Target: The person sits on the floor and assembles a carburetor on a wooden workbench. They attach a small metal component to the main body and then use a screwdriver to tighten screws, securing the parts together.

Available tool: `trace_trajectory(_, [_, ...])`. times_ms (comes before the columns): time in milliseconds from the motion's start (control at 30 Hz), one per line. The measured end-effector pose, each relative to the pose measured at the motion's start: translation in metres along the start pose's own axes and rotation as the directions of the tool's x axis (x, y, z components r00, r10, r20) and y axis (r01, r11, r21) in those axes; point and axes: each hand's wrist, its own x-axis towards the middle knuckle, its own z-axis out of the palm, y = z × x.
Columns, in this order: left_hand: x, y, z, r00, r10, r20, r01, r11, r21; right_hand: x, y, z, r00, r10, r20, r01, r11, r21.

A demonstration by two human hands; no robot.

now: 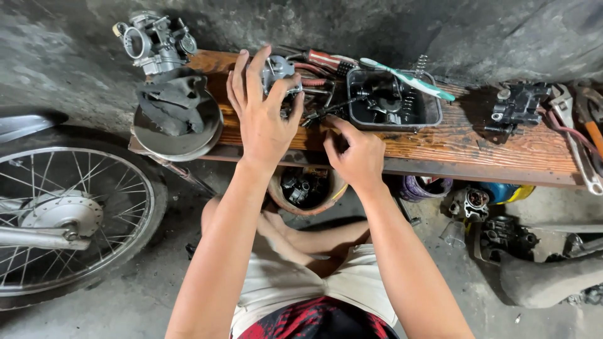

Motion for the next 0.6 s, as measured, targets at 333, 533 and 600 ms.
trace_trajectory(333, [-0.0058, -0.0012, 0.0022, 1.0, -0.023, 0.013, 0.023, 1.0, -0.015, 0.0011, -0.0015, 0.0002, 1.0, 0.008, 0.029, -0.006, 0.999, -0.053])
trace_trajectory(533, [-0.006, -0.0025, 0.002, 1.0, -0.02, -0.006, 0.02, 0.999, 0.028, 0.0016, -0.002, 0.0003, 1.0, -0.005, 0.014, 0.005, 1.0, -0.027])
trace_trajectory(600, [-0.0063, -0.0028, 0.002, 1.0, 0.012, -0.008, -0.011, 0.999, 0.036, 0.0023, -0.0046, -0.0016, 1.0, 0.006, 0.006, -0.006, 1.0, 0.005])
